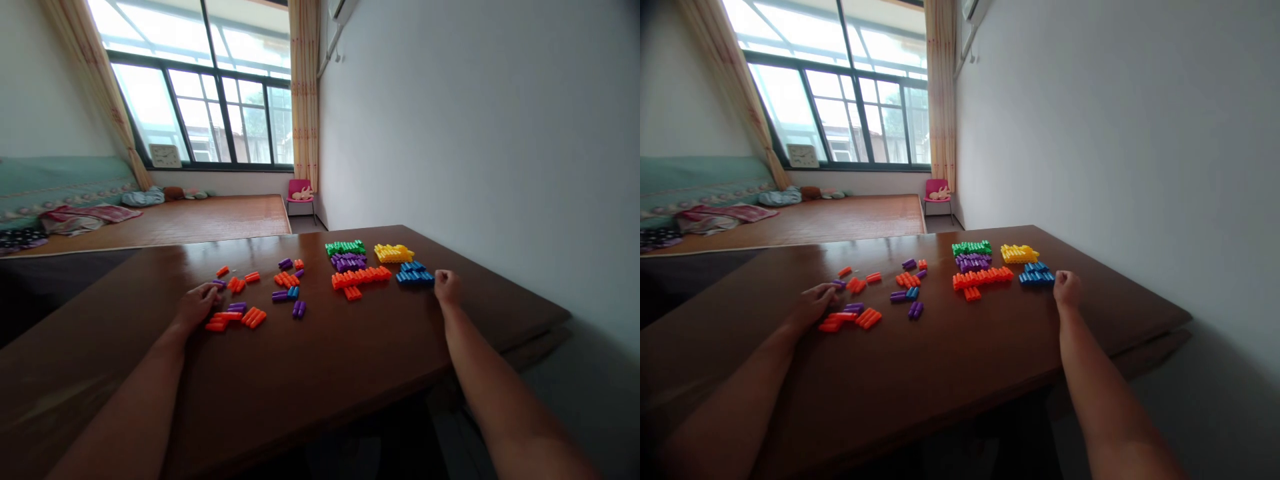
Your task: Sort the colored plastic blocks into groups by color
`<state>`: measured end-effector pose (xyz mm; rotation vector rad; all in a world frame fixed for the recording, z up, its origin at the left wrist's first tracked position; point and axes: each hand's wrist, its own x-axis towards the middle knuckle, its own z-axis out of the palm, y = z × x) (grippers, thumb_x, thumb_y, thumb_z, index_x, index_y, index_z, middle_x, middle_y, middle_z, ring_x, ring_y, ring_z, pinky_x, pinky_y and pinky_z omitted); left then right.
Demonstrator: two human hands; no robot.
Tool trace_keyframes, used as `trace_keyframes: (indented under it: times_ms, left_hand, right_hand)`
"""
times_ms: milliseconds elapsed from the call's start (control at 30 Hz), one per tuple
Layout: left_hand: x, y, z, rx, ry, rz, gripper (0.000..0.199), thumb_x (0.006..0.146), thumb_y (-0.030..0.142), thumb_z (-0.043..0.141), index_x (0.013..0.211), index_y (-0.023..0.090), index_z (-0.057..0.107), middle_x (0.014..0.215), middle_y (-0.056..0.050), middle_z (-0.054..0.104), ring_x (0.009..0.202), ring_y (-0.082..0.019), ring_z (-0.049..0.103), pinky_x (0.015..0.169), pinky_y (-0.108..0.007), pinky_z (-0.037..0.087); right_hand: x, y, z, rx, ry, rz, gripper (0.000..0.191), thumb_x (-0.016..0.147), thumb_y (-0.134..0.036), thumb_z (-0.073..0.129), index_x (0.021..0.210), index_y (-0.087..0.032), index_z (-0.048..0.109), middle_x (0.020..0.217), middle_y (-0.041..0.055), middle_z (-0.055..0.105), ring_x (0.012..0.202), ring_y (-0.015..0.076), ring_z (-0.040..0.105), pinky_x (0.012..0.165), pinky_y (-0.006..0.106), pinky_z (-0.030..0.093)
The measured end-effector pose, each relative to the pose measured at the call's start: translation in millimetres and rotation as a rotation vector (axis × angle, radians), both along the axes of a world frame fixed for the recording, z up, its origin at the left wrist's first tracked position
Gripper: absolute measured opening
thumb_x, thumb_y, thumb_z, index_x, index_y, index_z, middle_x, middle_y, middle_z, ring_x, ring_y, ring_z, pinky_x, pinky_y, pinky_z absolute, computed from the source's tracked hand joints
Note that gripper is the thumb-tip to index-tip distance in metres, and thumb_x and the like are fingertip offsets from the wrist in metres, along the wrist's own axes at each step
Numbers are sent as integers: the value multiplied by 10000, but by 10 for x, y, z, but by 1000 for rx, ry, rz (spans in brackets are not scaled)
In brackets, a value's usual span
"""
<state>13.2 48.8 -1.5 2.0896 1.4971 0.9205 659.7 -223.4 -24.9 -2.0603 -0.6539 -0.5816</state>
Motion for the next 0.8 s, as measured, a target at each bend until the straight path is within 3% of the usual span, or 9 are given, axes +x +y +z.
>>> trace_keyframes:
  times_ms: [67,167,267,367,467,600,700,800]
  left_hand:
    - [8,-19,-5,14,6,1,473,812,473,421,1060,168,684,727,-30,707,681,-204,659,590,-274,476]
    - [31,-51,-2,24,28,5,451,826,451,407,1048,181,692,729,-25,706,679,-200,657,603,-278,472]
    - [56,-84,14,15,22,14,439,835,433,403,1057,182,688,729,-22,705,667,-193,652,592,-277,460]
    - [77,-127,40,15,11,17,428,837,425,407,1050,183,688,724,-21,705,657,-190,647,578,-277,446]
    - [90,-170,69,13,1,11,424,841,417,409,1050,175,687,728,-26,709,660,-192,649,583,-281,444]
    - [89,-182,77,14,19,23,392,852,403,409,1010,186,695,751,-32,717,673,-198,650,595,-291,443]
    - [79,-153,63,10,46,31,380,853,393,410,991,194,703,765,-36,720,680,-203,646,585,-295,430]
    - [77,-133,60,-2,57,34,385,853,393,411,1010,195,702,773,-36,721,687,-204,645,573,-293,418]
  right_hand:
    - [-99,10,54,66,-126,33,370,864,-379,385,882,-131,658,858,145,641,802,243,553,757,390,436]
    - [-491,113,193,123,-326,210,347,917,-339,366,1002,-141,638,975,139,638,875,230,565,841,388,442]
    - [-1215,315,338,34,-434,536,300,943,-335,400,1070,-180,623,1030,112,646,956,228,584,909,384,446]
    - [-2066,582,426,-173,-437,958,271,951,-314,428,1122,-223,618,1115,87,645,1065,223,577,955,372,447]
    - [-2752,875,466,-336,-388,1180,262,940,-289,469,1142,-248,630,1183,75,621,1099,217,567,967,364,446]
    - [-3220,1244,478,-472,-262,1158,272,904,-364,559,1127,-237,651,1130,92,616,1002,213,607,880,335,475]
    - [-3323,1444,442,-577,-221,1086,313,828,-427,663,1071,-230,673,1078,97,621,900,204,625,794,305,484]
    - [-3313,1539,393,-591,-181,1087,261,770,-361,729,999,-239,694,997,66,631,841,181,622,767,282,479]
